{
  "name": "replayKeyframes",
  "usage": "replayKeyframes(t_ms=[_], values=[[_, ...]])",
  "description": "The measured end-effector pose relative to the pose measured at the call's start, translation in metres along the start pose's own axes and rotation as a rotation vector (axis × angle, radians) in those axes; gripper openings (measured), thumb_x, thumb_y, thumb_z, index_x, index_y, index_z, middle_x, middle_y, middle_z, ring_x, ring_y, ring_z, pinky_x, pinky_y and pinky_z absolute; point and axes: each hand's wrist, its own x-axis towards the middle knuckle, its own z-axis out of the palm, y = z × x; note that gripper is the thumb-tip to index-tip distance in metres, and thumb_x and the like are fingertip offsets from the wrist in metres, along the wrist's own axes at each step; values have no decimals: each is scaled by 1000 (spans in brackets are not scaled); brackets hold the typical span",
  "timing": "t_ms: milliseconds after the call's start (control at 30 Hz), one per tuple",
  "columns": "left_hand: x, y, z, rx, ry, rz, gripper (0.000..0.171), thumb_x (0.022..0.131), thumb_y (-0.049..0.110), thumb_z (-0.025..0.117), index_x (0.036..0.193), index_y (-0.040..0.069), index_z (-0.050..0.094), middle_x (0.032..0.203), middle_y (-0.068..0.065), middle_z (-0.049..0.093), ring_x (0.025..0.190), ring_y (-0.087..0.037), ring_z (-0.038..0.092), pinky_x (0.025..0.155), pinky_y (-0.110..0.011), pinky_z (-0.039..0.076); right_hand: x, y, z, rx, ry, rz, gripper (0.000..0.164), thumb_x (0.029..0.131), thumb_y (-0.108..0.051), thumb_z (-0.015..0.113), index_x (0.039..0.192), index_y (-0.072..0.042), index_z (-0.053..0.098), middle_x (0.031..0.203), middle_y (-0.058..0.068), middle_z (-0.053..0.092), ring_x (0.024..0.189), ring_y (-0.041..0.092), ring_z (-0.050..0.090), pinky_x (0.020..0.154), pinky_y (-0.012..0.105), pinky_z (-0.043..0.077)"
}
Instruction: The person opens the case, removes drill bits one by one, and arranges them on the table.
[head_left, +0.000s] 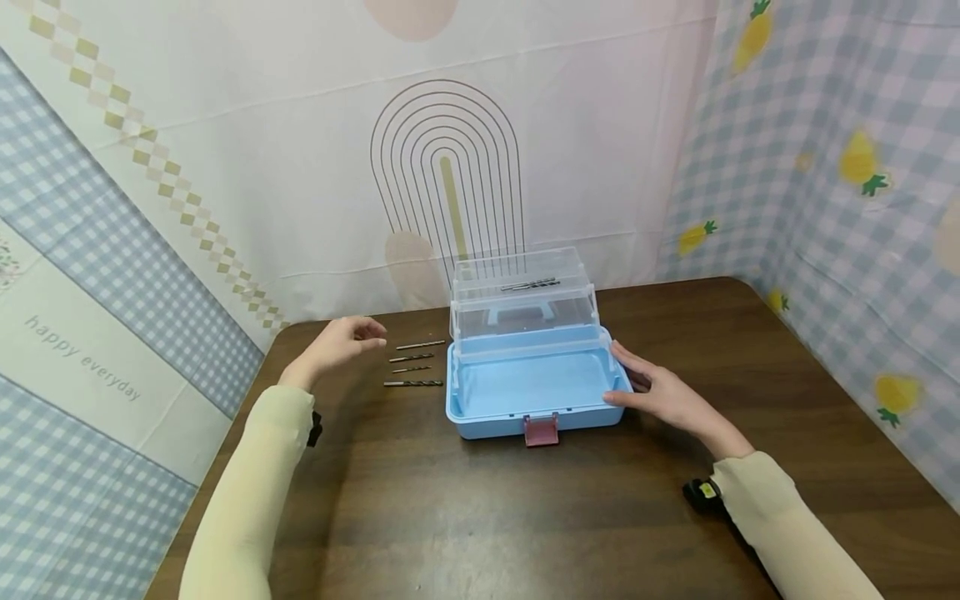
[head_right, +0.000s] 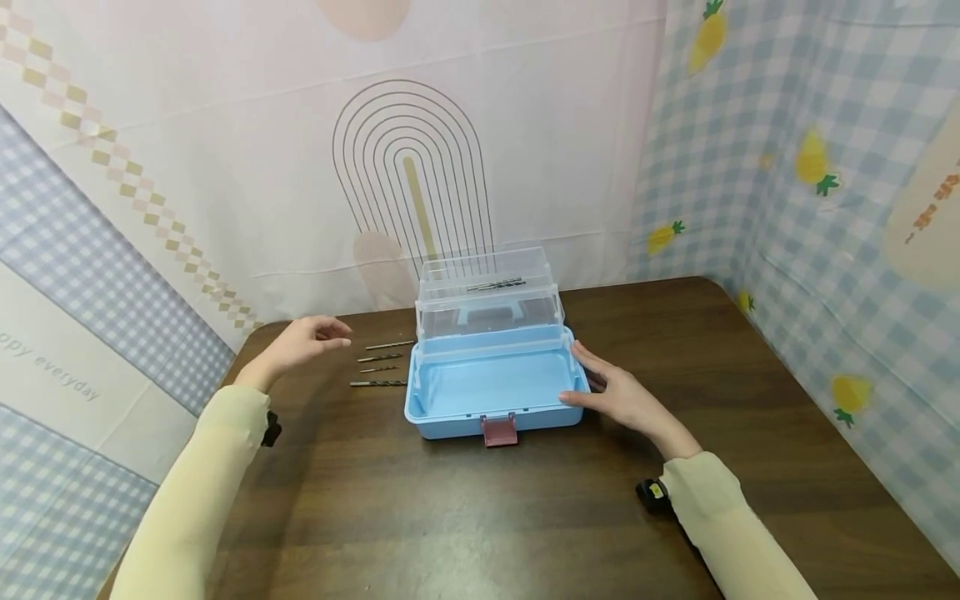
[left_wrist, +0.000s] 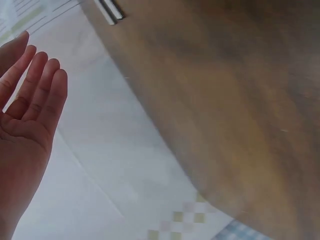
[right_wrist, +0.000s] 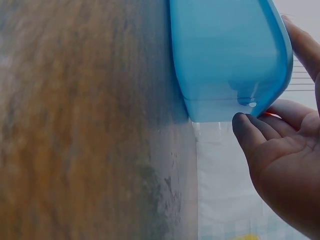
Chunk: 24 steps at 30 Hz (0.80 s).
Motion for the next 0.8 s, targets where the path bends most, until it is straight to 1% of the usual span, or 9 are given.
replayKeyframes(t_ms=[200, 333, 400, 533, 633, 733, 800], values=[[22, 23, -13, -9, 17, 28, 27, 98, 23, 68, 115, 2, 70, 108, -14, 70, 102, -31, 65, 90, -48, 52, -2, 0, 0, 7, -2, -2, 88, 96, -38, 70, 162, -15, 17, 167, 13, 10, 149, 40, 23, 112, 53, 31], [36, 44, -25, 2, 32, 58, 27, 99, 21, 67, 117, 1, 69, 110, -17, 69, 102, -34, 65, 88, -49, 53, -2, 2, 1, 8, -3, -6, 88, 96, -37, 70, 162, -15, 17, 167, 13, 10, 149, 39, 24, 112, 52, 31], [43, 55, -32, 10, 40, 80, 27, 99, 19, 66, 118, 0, 68, 111, -18, 69, 102, -34, 65, 90, -49, 53, -1, 2, 1, 7, 1, -2, 89, 95, -38, 71, 162, -16, 17, 168, 12, 11, 149, 39, 24, 112, 52, 32], [53, 77, -48, 10, 59, 112, 26, 99, 16, 66, 119, 0, 68, 113, -17, 68, 104, -32, 63, 94, -48, 50, 0, 2, 2, 5, 2, 2, 89, 95, -39, 71, 162, -17, 17, 168, 11, 11, 149, 38, 24, 112, 52, 32], [59, 92, -60, 4, 79, 132, 25, 98, 15, 67, 119, 0, 68, 114, -17, 67, 104, -30, 62, 95, -48, 50, 1, 2, 1, 1, 1, 2, 90, 95, -40, 71, 162, -18, 17, 168, 11, 11, 149, 38, 23, 112, 52, 31], [65, 102, -69, 7, 101, 165, 26, 98, 15, 67, 119, 0, 68, 115, -17, 67, 103, -29, 62, 96, -47, 49, 1, 2, 1, 0, 8, 3, 90, 94, -39, 71, 162, -18, 17, 168, 10, 11, 149, 38, 23, 113, 52, 31], [67, 108, -73, 14, 110, 177, 26, 98, 15, 67, 119, 1, 68, 115, -16, 67, 103, -28, 62, 96, -46, 49, 1, 3, 2, -1, 9, 2, 89, 95, -39, 71, 162, -18, 17, 168, 10, 11, 149, 38, 23, 112, 53, 31]])
